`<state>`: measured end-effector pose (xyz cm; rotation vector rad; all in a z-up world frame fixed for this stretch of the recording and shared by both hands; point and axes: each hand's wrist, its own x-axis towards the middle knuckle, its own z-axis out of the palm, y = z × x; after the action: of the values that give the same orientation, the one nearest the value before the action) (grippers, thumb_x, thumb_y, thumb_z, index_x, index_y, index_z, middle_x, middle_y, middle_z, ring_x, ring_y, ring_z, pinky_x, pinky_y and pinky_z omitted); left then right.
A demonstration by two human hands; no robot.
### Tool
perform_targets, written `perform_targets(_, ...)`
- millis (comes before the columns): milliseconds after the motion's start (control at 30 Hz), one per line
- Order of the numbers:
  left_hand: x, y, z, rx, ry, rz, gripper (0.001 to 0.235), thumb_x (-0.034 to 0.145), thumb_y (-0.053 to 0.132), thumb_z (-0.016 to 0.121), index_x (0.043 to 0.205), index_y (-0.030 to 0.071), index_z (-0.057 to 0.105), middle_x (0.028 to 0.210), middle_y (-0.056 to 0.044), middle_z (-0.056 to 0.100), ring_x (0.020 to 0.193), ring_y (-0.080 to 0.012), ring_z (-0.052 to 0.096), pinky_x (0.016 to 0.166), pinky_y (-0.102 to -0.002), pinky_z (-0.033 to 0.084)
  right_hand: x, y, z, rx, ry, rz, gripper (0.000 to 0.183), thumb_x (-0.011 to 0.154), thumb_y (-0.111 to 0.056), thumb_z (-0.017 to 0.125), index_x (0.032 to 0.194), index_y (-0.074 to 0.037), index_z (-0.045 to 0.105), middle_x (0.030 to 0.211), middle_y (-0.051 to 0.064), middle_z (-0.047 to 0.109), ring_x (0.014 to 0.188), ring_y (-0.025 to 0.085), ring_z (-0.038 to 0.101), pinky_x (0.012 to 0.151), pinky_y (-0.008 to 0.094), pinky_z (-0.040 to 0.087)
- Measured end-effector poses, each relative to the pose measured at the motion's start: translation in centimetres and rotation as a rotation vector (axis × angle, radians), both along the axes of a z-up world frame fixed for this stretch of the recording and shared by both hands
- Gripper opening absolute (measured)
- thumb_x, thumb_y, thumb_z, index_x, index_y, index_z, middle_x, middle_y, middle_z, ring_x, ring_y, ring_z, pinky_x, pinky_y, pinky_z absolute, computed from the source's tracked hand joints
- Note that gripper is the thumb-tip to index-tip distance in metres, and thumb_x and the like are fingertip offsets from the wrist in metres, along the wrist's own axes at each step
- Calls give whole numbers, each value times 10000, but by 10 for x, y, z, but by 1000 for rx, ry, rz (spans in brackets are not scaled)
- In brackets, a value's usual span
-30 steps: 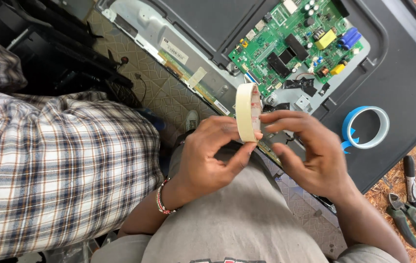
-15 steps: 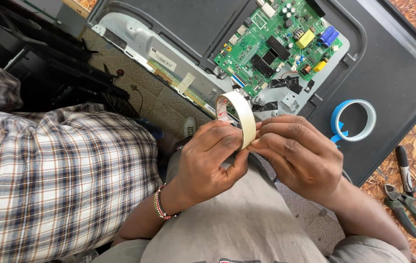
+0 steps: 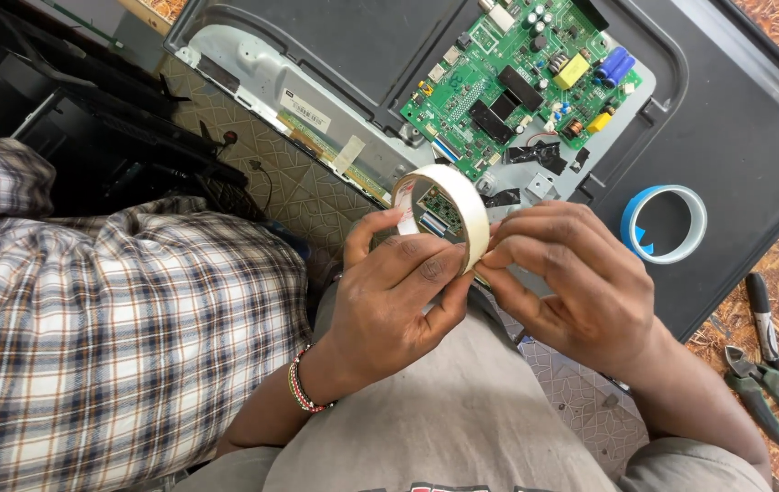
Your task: The person works on the internal components of a disassembled television, specifically focusing on a small circuit board. They use their hands to connect a ribbon cable to the board and then apply pieces of tape to secure the connection and the board itself.
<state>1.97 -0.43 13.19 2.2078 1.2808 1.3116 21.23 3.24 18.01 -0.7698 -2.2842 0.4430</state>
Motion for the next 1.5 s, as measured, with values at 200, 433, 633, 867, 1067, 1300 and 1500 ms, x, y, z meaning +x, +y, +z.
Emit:
perform_targets(200,-7,0,1,-82,93,-48,176,1007,121,717,1181,105,698,1037,24,706,967,-181,698,1155,-499,310,6,8,-12,51,-177,-44,160,1035,-136,581,948,-3,573,883,141,589,813,335,591,845,471,516)
perform_targets(433,-1,6,0,-168,68,50,274,1089,292,492,1133,117,699,958,30,743,912,-196,695,979,-414,318,7,8,-22,15,-80,-21,224,1058,-198,477,926,-17,488,826,115,535,733,285,550,837,469,537)
perform_targets(633,6,26,7,-82,47,83,246,1072,282,545,997,82,666,789,1,672,778,-219,647,1085,-432,315,24,19,-11,-57,-14,-180,77,1066,-15,594,997,-2,562,971,144,648,795,245,567,752,379,456)
perform_targets(867,23,32,21,27,259,171,171,1100,229,538,1110,119,668,857,25,643,830,-202,623,1079,-412,324,23,24,24,70,-155,-161,723,901,-471,781,1331,95,651,1284,271,601,1218,385,571,1060,497,490)
perform_targets(1067,35,33,37,-8,160,87,367,1091,217,337,1143,21,643,920,-81,644,860,-301,604,1003,-470,334,22,23,22,99,-22,-154,152,968,-10,858,991,79,737,1005,225,726,994,351,697,945,464,546)
perform_targets(1300,48,35,42,-93,-175,-83,253,974,169,430,725,128,445,646,1,431,640,-234,419,810,-399,298,35,16,20,252,-49,-94,153,979,-58,678,865,39,647,887,161,640,841,340,619,810,424,537)
perform_targets(1500,38,49,37,-335,-347,-291,402,1040,366,286,760,167,495,674,30,457,683,-189,463,840,-375,350,56,7,5,240,201,-114,271,1009,-224,574,847,-9,539,772,124,572,708,329,646,685,430,578)
